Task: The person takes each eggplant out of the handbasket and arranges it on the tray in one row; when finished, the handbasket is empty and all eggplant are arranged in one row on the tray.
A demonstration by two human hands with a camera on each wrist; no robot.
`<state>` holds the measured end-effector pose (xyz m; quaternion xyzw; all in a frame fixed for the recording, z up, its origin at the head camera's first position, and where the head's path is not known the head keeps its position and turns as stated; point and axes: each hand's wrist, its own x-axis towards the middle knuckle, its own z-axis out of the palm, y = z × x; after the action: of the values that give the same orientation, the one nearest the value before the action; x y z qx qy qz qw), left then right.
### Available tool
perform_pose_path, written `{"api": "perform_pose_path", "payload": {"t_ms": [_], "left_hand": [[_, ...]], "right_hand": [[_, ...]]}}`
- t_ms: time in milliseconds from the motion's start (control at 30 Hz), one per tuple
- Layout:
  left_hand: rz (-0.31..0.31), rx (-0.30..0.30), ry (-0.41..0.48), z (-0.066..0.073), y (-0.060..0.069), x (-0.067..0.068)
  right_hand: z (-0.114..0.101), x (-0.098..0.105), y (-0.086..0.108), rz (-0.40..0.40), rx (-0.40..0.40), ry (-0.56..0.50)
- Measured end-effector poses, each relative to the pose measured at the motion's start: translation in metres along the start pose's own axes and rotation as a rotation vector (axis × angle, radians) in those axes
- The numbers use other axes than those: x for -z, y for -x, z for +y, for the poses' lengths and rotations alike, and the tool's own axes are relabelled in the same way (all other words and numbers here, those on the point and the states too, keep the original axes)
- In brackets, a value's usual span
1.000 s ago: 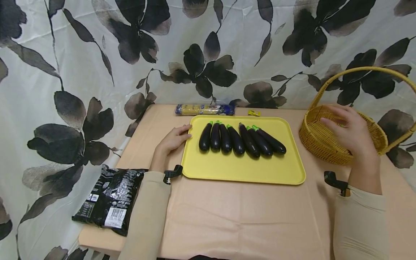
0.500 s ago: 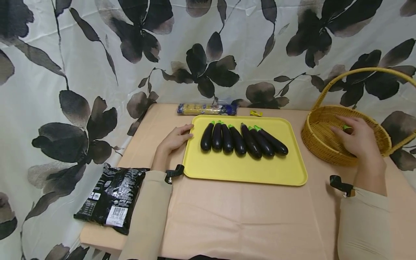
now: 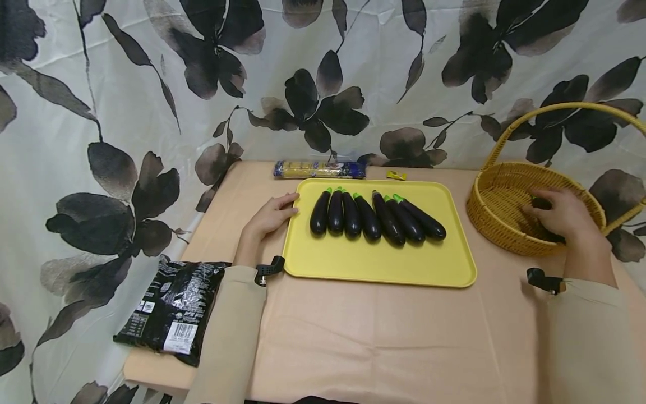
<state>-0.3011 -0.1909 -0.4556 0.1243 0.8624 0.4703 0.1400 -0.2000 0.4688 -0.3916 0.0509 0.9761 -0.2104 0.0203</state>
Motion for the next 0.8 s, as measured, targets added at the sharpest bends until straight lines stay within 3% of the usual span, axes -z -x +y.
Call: {"api": "perform_pose_path", "payload": {"t_ms": [167, 567, 800], "left_hand": [[0.006, -0.002, -0.001, -0.0002, 0.0012, -0.0008], [0.007, -0.004, 0.001, -0.0026, 0.0, -0.0015], [0.007, -0.006, 0.002, -0.003, -0.0011, -0.002]], "right_hand": [[0.0038, 0.0008, -0.001, -0.066, -0.059, -0.003], [0.0039, -0.0022, -0.0022, -0.191, -0.108, -0.017], [0.004, -0.0009, -0.0042, -0.185, -0.082, -0.014]]}}
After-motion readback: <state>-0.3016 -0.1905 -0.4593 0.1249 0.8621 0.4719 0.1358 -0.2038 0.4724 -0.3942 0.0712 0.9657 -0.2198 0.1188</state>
